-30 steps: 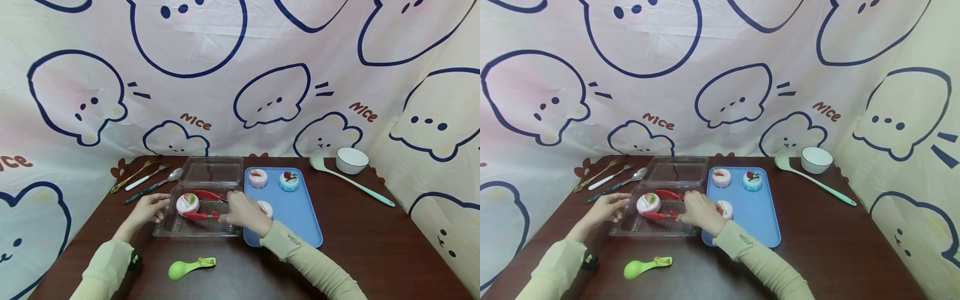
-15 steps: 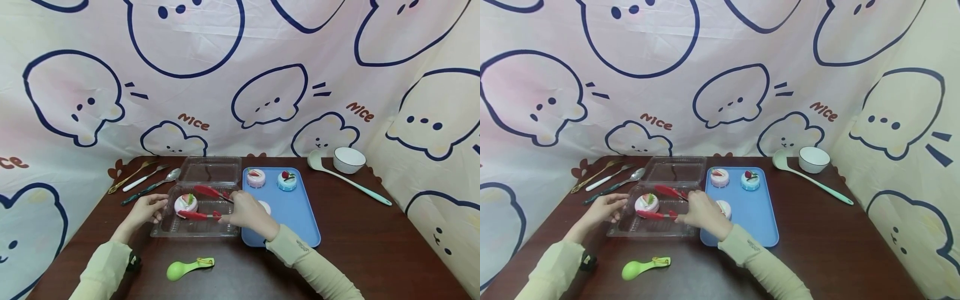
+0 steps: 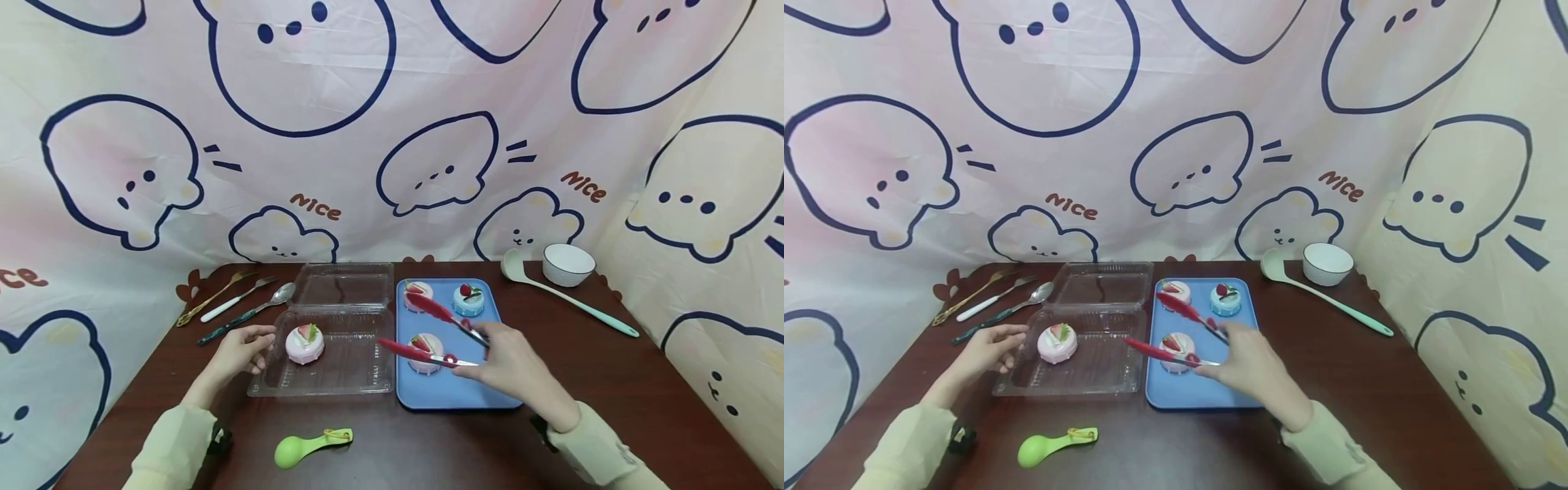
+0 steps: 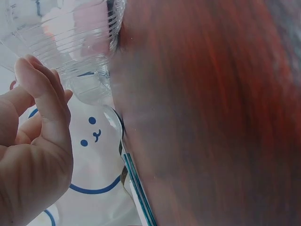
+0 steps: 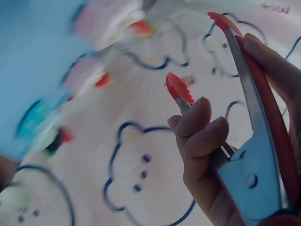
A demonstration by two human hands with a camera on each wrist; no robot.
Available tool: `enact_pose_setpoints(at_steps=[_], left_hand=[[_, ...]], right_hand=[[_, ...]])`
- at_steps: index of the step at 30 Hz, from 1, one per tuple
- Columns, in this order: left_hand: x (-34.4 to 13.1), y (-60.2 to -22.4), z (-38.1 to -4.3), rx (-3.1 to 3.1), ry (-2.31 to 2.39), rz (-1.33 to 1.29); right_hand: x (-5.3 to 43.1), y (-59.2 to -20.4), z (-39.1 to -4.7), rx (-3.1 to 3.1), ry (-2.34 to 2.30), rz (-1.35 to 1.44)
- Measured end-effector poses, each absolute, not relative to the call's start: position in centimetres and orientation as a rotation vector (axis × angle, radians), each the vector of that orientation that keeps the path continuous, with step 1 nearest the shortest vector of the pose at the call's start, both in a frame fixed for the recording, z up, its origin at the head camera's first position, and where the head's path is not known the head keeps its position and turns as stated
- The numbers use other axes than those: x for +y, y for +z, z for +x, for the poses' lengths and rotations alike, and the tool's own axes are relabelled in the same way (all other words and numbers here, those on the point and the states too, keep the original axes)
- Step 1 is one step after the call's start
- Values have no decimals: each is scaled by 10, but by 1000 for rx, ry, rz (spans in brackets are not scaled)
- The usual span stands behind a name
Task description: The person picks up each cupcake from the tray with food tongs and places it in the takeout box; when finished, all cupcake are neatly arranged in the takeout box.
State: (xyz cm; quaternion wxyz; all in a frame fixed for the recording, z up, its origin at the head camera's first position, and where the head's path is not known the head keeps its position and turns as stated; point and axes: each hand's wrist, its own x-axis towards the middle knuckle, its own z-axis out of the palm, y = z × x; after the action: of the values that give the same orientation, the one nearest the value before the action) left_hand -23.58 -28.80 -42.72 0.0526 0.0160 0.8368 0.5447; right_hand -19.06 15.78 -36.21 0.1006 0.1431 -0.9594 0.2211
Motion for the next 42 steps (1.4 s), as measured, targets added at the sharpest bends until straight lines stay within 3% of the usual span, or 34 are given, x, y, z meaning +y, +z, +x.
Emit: enact_pose_setpoints(at_steps=[9, 22, 42], left_hand=[[-288, -427, -236, 2542, 1654, 54], [-288, -429, -236, 2539, 1644, 28], [-289, -430, -237, 2553, 1635, 10]], right_hand=[[197, -381, -183, -2966, 604, 289], [203, -408, -183, -2970, 659, 289], [213, -409, -184, -2962, 678, 331]])
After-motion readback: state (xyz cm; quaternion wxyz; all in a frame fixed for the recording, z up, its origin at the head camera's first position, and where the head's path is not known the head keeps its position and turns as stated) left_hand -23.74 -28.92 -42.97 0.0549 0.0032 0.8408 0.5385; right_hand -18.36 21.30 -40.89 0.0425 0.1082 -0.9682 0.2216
